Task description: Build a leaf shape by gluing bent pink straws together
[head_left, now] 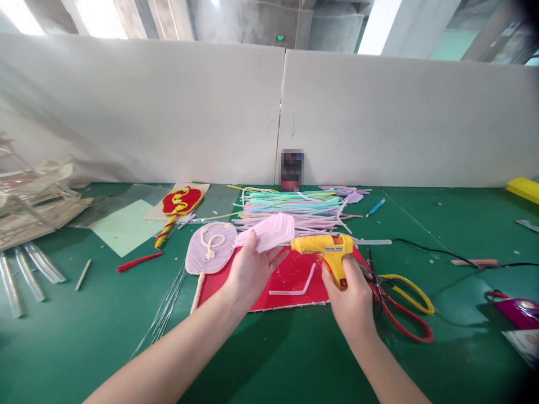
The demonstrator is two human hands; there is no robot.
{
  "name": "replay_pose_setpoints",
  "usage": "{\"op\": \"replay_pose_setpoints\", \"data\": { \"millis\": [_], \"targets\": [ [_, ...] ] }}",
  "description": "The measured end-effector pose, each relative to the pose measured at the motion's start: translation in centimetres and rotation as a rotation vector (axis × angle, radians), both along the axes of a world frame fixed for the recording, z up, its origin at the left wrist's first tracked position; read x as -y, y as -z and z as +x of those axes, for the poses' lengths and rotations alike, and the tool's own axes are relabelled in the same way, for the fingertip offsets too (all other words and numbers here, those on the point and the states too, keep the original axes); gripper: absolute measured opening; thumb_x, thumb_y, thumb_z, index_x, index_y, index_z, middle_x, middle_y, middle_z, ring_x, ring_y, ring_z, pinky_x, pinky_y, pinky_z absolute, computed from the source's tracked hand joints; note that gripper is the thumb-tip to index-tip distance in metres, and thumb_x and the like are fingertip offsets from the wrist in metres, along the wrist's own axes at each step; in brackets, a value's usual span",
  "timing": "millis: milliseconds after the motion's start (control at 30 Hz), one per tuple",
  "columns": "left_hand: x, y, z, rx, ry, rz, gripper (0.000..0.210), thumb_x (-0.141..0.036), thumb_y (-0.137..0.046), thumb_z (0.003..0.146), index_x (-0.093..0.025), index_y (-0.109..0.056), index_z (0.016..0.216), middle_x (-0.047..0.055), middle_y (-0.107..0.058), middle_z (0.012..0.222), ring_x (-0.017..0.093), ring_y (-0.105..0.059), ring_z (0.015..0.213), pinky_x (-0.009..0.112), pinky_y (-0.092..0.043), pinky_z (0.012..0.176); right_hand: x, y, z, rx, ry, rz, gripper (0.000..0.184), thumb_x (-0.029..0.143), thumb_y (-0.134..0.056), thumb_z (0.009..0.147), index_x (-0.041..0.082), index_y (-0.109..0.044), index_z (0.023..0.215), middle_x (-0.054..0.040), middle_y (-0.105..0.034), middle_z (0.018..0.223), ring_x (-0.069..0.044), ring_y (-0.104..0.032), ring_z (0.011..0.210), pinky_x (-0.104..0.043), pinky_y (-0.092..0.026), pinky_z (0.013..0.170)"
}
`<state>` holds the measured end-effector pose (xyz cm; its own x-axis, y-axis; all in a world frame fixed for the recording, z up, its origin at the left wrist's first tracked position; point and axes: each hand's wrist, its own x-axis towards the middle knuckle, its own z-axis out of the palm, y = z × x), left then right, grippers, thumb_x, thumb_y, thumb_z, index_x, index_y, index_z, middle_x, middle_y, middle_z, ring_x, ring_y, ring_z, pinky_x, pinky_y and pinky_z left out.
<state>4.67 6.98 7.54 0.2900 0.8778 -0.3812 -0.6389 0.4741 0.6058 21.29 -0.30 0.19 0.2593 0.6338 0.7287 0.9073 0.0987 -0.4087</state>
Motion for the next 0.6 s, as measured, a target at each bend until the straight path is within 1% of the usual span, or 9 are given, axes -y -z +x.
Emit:
{"op": "replay_pose_setpoints", "data": {
  "millis": [167, 400, 600],
  "targets": [
    [0.05, -0.20, -0.08, -0.002, -0.006, -0.007, 0.035, -0.028, -0.035, 0.097, -0.016, -0.057, 0.122, 0.010, -0.062, 0.124, 0.024, -0.060, 0.110, 0.043, -0.046, 0.099, 0.04, -0.05, 0.09, 0.005, 0.017, -0.001, 0.031, 0.038, -0.045, 0.091, 0.015, -0.055, 0.109, -0.0164, -0.065, 0.098, -0.027, -0.065, 0.089, -0.042, -0.056, 0.075],
    [-0.13, -0.35, -0.26, -0.001, -0.007, 0.014, 0.038, -0.028, -0.031, 0.098, -0.017, -0.051, 0.128, 0.011, -0.059, 0.129, 0.025, -0.054, 0.119, 0.043, -0.043, 0.102, 0.06, -0.11, 0.52, -0.008, 0.034, -0.013, 0.030, 0.039, -0.045, 0.091, 0.015, -0.056, 0.106, -0.0148, -0.065, 0.093, -0.026, -0.065, 0.084, -0.038, -0.056, 0.068],
    [-0.11, -0.16, -0.23, -0.006, -0.006, 0.013, 0.039, -0.031, -0.029, 0.098, -0.017, -0.052, 0.128, 0.009, -0.054, 0.135, 0.026, -0.053, 0.121, 0.044, -0.042, 0.103, -0.03, -0.03, 0.67, 0.039, 0.037, 0.013, 0.029, 0.038, -0.046, 0.091, 0.013, -0.056, 0.102, -0.0141, -0.065, 0.089, -0.024, -0.066, 0.081, -0.035, -0.056, 0.067]
  ]
}}
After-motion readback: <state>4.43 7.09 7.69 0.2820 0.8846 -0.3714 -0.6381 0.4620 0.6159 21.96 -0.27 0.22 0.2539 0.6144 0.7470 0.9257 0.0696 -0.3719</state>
